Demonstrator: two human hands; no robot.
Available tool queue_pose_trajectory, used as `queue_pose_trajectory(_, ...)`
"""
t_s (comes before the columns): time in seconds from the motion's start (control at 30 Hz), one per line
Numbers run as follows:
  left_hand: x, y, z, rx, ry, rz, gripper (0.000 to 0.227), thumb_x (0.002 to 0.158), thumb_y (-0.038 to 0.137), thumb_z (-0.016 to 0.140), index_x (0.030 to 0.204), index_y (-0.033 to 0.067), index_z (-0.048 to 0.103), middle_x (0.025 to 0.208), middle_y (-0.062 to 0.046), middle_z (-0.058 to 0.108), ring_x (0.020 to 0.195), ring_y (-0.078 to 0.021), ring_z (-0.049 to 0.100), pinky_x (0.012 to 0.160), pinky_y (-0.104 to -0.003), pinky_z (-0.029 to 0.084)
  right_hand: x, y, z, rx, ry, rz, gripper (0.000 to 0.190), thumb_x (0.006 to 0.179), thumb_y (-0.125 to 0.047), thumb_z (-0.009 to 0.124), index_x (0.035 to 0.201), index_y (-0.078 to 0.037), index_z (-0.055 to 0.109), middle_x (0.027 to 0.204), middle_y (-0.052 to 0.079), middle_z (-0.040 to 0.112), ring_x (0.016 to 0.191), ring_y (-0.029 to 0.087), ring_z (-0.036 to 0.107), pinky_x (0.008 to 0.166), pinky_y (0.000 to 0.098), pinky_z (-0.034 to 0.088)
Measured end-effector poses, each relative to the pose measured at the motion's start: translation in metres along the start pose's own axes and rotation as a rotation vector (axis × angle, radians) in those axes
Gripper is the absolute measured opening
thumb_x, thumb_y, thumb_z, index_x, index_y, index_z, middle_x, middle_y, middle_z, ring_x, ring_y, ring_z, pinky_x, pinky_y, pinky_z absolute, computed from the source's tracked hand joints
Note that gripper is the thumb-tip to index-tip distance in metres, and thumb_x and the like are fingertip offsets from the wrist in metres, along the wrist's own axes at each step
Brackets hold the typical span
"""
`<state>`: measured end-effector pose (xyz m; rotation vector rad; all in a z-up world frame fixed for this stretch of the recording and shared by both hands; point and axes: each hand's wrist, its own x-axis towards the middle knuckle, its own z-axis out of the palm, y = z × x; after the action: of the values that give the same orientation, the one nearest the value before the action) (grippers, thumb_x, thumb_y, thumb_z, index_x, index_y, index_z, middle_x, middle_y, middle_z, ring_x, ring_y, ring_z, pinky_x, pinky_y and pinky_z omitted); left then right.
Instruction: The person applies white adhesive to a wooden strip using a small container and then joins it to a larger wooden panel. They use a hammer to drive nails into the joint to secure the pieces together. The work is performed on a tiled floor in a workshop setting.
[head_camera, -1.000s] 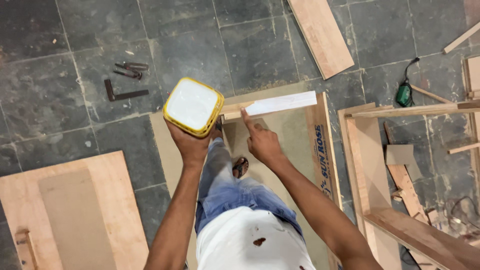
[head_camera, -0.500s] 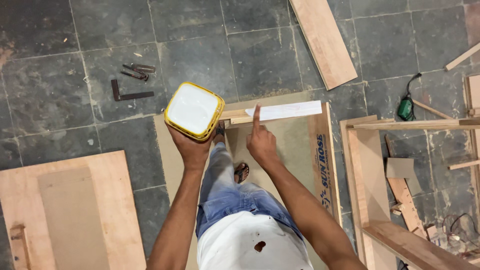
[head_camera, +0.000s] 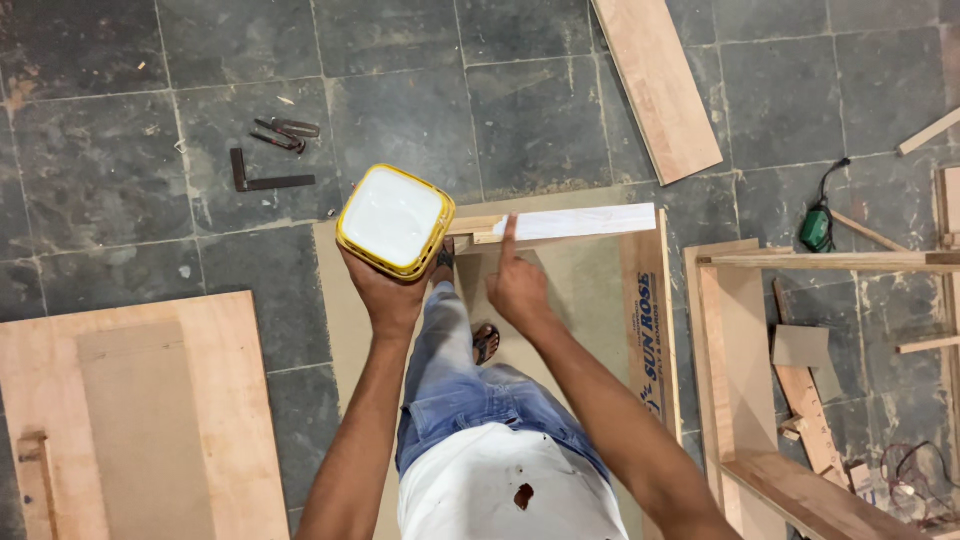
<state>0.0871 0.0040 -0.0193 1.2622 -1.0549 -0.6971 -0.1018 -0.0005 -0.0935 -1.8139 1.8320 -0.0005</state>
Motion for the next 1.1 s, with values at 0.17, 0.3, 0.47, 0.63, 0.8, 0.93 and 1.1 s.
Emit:
queue_pose_trajectory(0.17,0.001,0.003,-0.002,0.049,0.002,0.014,0.101,0.074,0.013,0.098,0.149,-0.0003,0.033,0.145,-0.014,0.050,0.137,-0.0260,0.053,0.119,-0.039,0.043,0.011,-0.008,0.000,0.031,-0.068,-0.030,0.109,0.089,-0.016,0.064,0.162,-0.004,-0.017,0.069,0.020,0.069,0.059,0.041,0.067,0.058,0.0511,0.056)
queue_pose_trajectory(0.3,-0.002,-0.007,-0.006,0.120,0.026,-0.018,0.100,0.072,0.015,0.101,0.147,-0.0001,0.036,0.139,-0.014,0.054,0.132,-0.0249,0.057,0.115,-0.038,0.047,0.001,0.008,0.010,-0.172,0.064,-0.062,0.109,0.084,-0.012,0.066,0.163,-0.008,-0.010,0.073,0.020,0.069,0.062,0.038,0.067,0.056,0.0503,0.055)
queue_pose_trajectory(0.47,-0.001,-0.007,-0.005,0.026,-0.002,-0.037,0.100,0.074,0.019,0.100,0.148,0.0003,0.035,0.142,-0.013,0.054,0.134,-0.0243,0.057,0.116,-0.037,0.047,-0.018,0.008,0.011,-0.156,0.041,-0.217,0.104,0.085,-0.012,0.065,0.164,-0.013,-0.004,0.085,0.023,0.069,0.067,0.038,0.067,0.059,0.0522,0.056)
queue_pose_trajectory(0.63,-0.001,-0.005,-0.004,0.066,0.011,0.041,0.098,0.074,0.017,0.100,0.148,0.0006,0.038,0.144,-0.015,0.053,0.137,-0.0262,0.055,0.118,-0.039,0.045,-0.007,0.003,0.002,-0.054,-0.010,-0.129,0.108,0.083,-0.013,0.065,0.163,-0.008,-0.007,0.085,0.024,0.069,0.071,0.043,0.067,0.067,0.0558,0.055)
queue_pose_trajectory(0.8,0.000,-0.008,-0.006,0.089,0.030,0.005,0.095,0.076,0.016,0.098,0.148,0.0009,0.038,0.143,-0.015,0.053,0.136,-0.0261,0.056,0.118,-0.039,0.046,-0.023,-0.005,0.006,-0.006,0.024,-0.303,0.105,0.082,-0.011,0.064,0.164,-0.016,-0.001,0.090,0.023,0.071,0.073,0.044,0.067,0.071,0.0556,0.055)
queue_pose_trajectory(0.93,-0.003,-0.008,-0.008,0.072,0.023,0.018,0.097,0.075,0.015,0.098,0.148,0.0004,0.037,0.145,-0.015,0.052,0.137,-0.0266,0.055,0.119,-0.039,0.045,-0.028,-0.003,-0.002,0.072,0.062,-0.212,0.104,0.085,-0.013,0.063,0.165,-0.015,-0.002,0.085,0.022,0.072,0.073,0.043,0.069,0.071,0.0550,0.056)
queue_pose_trajectory(1.1,0.000,-0.009,-0.007,0.050,0.023,0.004,0.097,0.074,0.014,0.099,0.148,0.0008,0.037,0.144,-0.015,0.053,0.137,-0.0262,0.056,0.119,-0.039,0.046,-0.004,-0.018,-0.003,-0.029,-0.052,-0.016,0.109,0.086,-0.020,0.064,0.161,-0.004,-0.014,0.075,0.024,0.070,0.066,0.045,0.068,0.067,0.0559,0.056)
